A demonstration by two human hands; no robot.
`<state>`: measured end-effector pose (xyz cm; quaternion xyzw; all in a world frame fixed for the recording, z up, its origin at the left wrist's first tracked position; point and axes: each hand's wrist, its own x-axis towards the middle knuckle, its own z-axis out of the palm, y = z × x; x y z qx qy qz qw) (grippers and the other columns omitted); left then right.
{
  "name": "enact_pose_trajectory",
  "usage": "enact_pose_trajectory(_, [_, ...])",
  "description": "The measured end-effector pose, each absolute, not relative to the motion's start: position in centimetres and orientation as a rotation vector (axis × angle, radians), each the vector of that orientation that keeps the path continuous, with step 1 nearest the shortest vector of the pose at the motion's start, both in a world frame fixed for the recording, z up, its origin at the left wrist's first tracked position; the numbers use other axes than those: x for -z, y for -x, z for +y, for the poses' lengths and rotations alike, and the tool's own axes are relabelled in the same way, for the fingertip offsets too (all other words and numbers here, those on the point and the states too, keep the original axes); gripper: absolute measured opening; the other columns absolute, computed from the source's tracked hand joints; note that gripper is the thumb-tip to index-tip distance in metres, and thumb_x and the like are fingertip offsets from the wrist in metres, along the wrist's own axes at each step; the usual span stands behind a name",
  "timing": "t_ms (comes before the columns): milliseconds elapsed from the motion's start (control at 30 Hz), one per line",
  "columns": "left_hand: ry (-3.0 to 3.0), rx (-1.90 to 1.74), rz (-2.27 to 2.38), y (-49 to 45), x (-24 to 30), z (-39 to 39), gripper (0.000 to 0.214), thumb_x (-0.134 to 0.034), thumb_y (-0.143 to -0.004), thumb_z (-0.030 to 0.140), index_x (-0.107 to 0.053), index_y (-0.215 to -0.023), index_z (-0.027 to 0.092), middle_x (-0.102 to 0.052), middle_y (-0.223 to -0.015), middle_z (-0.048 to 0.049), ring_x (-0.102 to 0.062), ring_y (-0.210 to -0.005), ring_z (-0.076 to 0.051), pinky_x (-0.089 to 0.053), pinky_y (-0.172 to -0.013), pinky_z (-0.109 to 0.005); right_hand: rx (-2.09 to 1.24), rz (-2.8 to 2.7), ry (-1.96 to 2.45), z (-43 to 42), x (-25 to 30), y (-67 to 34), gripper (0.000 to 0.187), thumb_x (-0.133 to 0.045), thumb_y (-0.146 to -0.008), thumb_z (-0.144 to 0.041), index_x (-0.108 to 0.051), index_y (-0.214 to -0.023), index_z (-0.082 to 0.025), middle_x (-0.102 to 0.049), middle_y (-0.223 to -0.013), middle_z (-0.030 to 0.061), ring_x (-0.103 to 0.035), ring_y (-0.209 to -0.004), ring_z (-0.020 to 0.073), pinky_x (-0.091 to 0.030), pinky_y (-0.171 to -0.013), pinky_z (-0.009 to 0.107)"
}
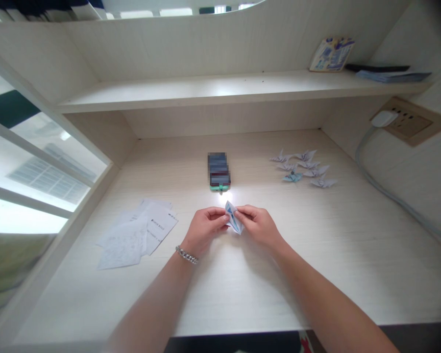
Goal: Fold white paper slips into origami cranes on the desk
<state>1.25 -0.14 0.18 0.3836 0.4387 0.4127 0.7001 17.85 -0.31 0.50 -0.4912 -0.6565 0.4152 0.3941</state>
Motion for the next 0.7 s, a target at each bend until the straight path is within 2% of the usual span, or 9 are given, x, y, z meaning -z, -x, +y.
enact_pose_trajectory(333, [-0.872,-0.944,0.942,-1.6,-0.1,-0.3,0.031,-0.068,-0.07,0.029,-0.069,-0.095,0.012,-0.068,-0.091,-0.0116,-0.061,-0.076,-0.015,-0.049,-0.072,-0.029,-0.862,-1.698,1.27,-0.7,-0.5,-17.4,0.025,-0.049,-0.085,-0.025,-0.069,-0.101,-0.024,-0.067,-0.082,0.0038,-0.061,-0.075,0.0162,-0.045,-0.068,0.026])
enact_pose_trajectory(500, [-1.021,-1.046,1.077,-2.1,0.8,-0.2,0.027,-0.068,-0.068,0.025,-0.069,-0.093,0.014,-0.068,-0.09,-0.0087,-0.062,-0.075,-0.016,-0.05,-0.069,-0.028,-0.936,-1.625,1.263,-0.6,-0.2,-17.3,0.026,-0.05,-0.084,-0.028,-0.069,-0.101,-0.023,-0.069,-0.092,0.0055,-0.062,-0.084,0.0198,-0.047,-0.076,0.03])
enact_pose_trajectory(700, [-0.877,-1.088,0.967,-2.6,0.6,-0.4,0.026,-0.063,-0.075,0.03,-0.066,-0.096,0.014,-0.067,-0.092,-0.008,-0.06,-0.075,-0.014,-0.051,-0.068,-0.026,-1.02,-1.504,1.243,-0.5,0.1,-17.2,0.028,-0.051,-0.084,-0.031,-0.069,-0.102,-0.02,-0.069,-0.098,0.0066,-0.063,-0.088,0.0222,-0.048,-0.077,0.031])
